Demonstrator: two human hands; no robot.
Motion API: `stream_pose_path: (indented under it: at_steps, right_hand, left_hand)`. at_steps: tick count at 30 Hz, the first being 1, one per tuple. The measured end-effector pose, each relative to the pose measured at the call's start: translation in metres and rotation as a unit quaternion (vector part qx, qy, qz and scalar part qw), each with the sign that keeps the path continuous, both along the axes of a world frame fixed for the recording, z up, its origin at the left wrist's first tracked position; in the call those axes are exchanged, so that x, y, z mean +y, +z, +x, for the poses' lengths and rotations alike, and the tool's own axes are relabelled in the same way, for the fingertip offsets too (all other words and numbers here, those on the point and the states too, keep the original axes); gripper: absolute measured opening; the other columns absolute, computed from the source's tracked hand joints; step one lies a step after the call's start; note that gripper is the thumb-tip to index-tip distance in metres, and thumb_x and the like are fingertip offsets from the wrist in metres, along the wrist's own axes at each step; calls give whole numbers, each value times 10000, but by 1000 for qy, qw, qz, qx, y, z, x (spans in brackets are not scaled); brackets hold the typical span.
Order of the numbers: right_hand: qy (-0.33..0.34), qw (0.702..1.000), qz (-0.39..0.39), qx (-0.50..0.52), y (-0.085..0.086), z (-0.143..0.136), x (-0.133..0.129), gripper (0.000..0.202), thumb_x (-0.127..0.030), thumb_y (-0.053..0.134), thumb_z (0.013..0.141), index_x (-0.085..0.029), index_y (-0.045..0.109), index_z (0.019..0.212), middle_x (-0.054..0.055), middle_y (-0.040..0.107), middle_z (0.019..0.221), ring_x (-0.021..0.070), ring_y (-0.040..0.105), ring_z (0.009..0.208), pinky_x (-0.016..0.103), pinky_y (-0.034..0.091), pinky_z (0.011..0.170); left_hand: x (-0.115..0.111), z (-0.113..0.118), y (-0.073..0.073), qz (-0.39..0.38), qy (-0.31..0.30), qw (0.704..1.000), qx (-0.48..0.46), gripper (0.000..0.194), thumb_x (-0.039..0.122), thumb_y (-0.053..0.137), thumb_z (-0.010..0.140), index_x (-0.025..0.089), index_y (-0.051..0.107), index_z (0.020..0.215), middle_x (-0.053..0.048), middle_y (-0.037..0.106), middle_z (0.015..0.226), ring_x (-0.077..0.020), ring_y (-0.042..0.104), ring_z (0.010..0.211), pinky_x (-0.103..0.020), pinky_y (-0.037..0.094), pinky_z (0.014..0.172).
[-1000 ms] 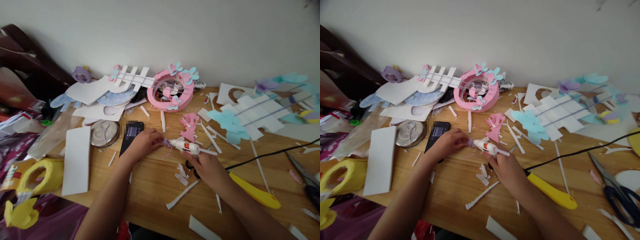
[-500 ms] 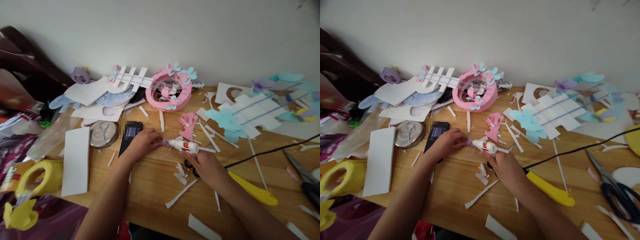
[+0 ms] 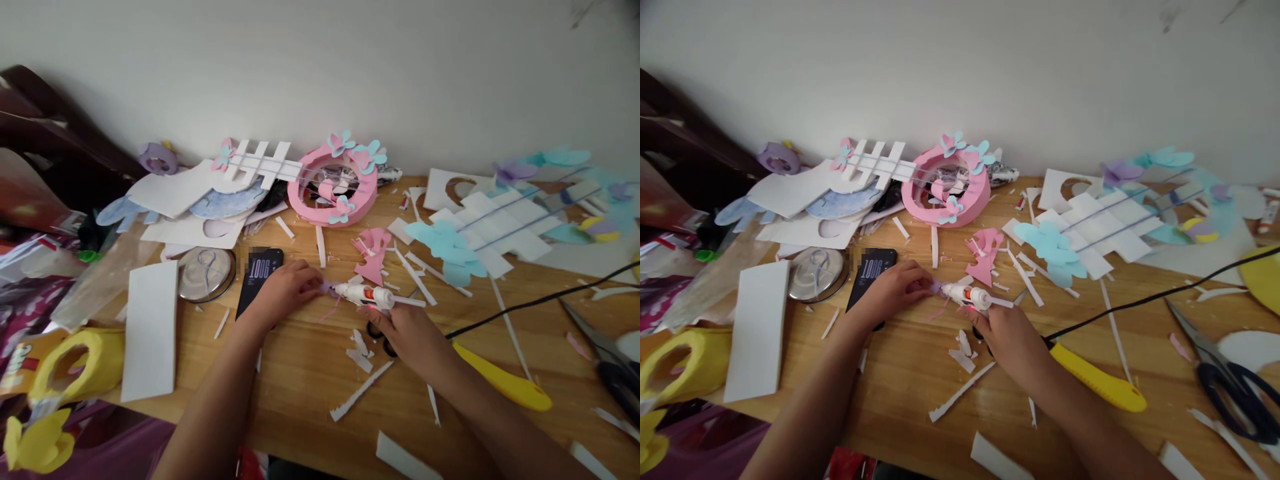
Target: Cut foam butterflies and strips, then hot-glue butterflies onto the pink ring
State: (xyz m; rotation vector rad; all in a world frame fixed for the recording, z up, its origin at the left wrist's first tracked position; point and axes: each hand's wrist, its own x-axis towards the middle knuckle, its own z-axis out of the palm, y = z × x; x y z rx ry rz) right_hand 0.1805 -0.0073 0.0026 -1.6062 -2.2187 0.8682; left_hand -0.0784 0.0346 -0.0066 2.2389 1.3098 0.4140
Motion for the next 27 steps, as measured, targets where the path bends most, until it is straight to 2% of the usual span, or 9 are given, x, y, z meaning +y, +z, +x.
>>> stream_pose_path:
  at_steps: [5, 9, 11, 13, 17, 19, 22, 25, 27]
  right_hand:
    - [-1, 1000, -10, 1, 4, 0, 1, 462, -504, 364, 1007, -190, 700, 961, 129, 763, 912, 302, 714, 893, 360, 498, 737]
    - [2, 999, -36, 41, 12, 8, 0, 384, -513, 435, 980, -223, 682, 937, 55, 731, 807, 234, 685, 744, 311, 491, 664]
    - [0, 998, -45, 52, 20, 16, 0, 361, -516, 467, 962, -233, 669, 866, 30, 693, 723, 216, 652, 670, 300, 479, 620]
    - [-23, 997, -40, 58, 28, 28, -2, 375, -531, 479, 948, -240, 642, 779, 23, 654, 651, 215, 627, 632, 305, 473, 596]
    - [-111, 988, -22, 102, 37, 58, -14, 452, -615, 491, 911, -245, 614, 682, 41, 649, 627, 232, 617, 627, 324, 476, 577]
    - [-125, 979, -47, 151, 31, 73, -23, 519, -667, 494, 889, -236, 574, 612, 60, 673, 680, 228, 615, 638, 323, 470, 569]
    - [-88, 955, -133, 251, 12, 91, -33, 622, -724, 393, 911, -220, 569, 592, 35, 572, 555, 184, 536, 541, 308, 419, 534]
    - [-65, 924, -175, 335, -4, 100, -37, 667, -777, 345, 894, -210, 624, 681, 22, 536, 538, 171, 485, 519, 309, 383, 534]
    - [-70, 908, -182, 371, -8, 101, -36, 666, -803, 366, 868, -211, 645, 739, 25, 544, 555, 176, 481, 529, 314, 377, 535]
  left_hand:
    - [1, -5, 2, -24, -15, 999, -23, 149, 266, 617, 918, 232, 697, 1039, -43, 652, 1005, -189, 624, 938, -307, 488, 844]
    - [3, -8, 4, -42, -16, 998, -53, 187, 205, 527, 952, 210, 694, 1037, -54, 677, 1013, -183, 632, 950, -316, 488, 879]
    - [3, -7, 4, -40, 21, 997, -58, 167, 183, 534, 935, 195, 695, 976, -49, 687, 955, -180, 637, 902, -312, 494, 847]
    - [3, -5, 5, -34, 86, 993, -76, 124, 181, 578, 904, 189, 694, 948, -41, 699, 918, -178, 648, 869, -305, 502, 819]
    - [2, -4, 5, -55, 244, 954, -165, 160, 271, 640, 877, 202, 700, 1009, -45, 749, 940, -188, 689, 840, -308, 532, 773]
    - [3, -4, 2, -80, 281, 931, -220, 210, 332, 625, 890, 204, 699, 1039, -56, 762, 953, -196, 708, 842, -309, 549, 747]
    - [6, -4, -2, -95, 283, 915, -270, 283, 365, 626, 881, 189, 670, 1098, -78, 756, 1012, -190, 716, 824, -315, 564, 739]
    - [8, -4, -5, -88, 275, 920, -266, 309, 339, 594, 891, 176, 628, 1152, -88, 737, 1053, -169, 710, 786, -318, 562, 751]
    - [8, -5, -3, -46, 275, 936, -215, 294, 324, 555, 916, 184, 633, 1163, -83, 727, 1058, -172, 699, 824, -321, 548, 777]
